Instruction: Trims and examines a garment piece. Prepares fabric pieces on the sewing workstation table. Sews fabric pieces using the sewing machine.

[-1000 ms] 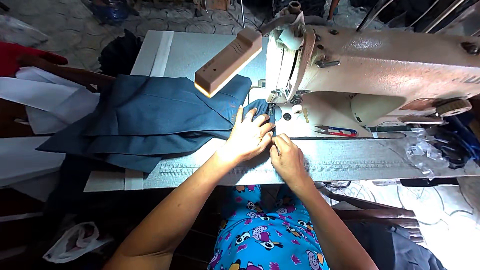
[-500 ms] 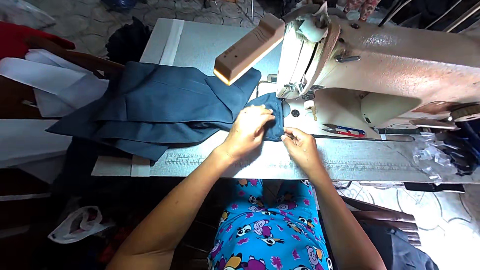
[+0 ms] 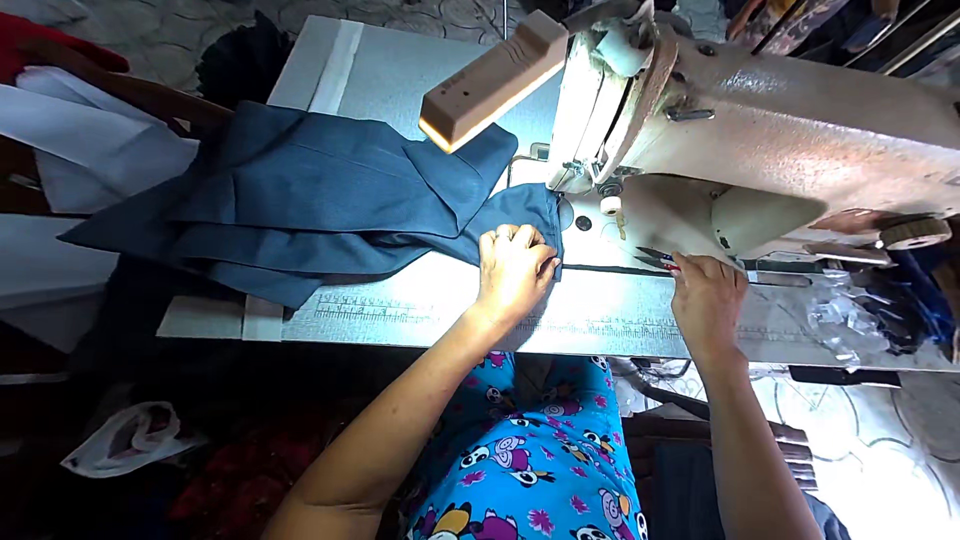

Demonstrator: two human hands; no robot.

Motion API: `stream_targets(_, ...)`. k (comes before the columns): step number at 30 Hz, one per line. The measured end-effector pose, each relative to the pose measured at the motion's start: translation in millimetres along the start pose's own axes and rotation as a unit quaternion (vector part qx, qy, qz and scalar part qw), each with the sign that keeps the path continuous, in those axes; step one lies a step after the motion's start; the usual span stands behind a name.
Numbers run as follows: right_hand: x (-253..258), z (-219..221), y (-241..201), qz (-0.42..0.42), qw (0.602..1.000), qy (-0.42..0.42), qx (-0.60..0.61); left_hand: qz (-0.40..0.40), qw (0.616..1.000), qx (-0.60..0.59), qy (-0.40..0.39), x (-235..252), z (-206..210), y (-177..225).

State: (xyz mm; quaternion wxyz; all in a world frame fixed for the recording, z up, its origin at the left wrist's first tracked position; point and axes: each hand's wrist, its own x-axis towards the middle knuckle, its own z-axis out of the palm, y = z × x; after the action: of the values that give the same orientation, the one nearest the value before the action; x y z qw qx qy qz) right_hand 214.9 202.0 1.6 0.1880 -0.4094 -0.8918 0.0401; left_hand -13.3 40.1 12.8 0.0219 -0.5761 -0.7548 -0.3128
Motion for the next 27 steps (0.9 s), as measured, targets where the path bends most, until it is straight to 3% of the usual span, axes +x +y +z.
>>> stream_targets(3,-1.9,7.5,2.2,-0.033,0.998,0.050,-0.002,0.030,0.999,0.020,0.007,-2.6,5.0,-3.6)
stream_targets(5,-6.0,1.9,-13.9,-0.007,0.996,0.048,0.069,0.022,0.999,-0.029,0.004,-6.1,5.0,-5.7)
stream_targets(9,-20.4,-22.0,-60.1,0.047,0.965,-0.024,0.256,-0.030,0.966,-0.240,0.086,-22.3,-0.9,-7.0)
stream_targets(12,-29.9,-31.7,-84.1,0.031,0.940,-0.091,0.328,-0.040,0.941,-0.306,0.136,-35.8,-8.5,-1.1)
stream_targets(14,-36.1,-28.2,-98.0,-0.020,0.952,-0.063,0.300,-0.011,0.940,-0.304,0.153,-43.2,-7.8,0.4)
stream_targets(19,-37.0,-8.1,-116.4,-0.146,0.979,0.102,0.103,0.032,0.940,-0.281,0.190,-53.7,2.0,3.1)
stream_targets(27,-20.9,10.4,-107.7,-0.189,0.969,0.133,0.083,0.037,0.935,-0.285,0.205,-52.1,5.8,10.9)
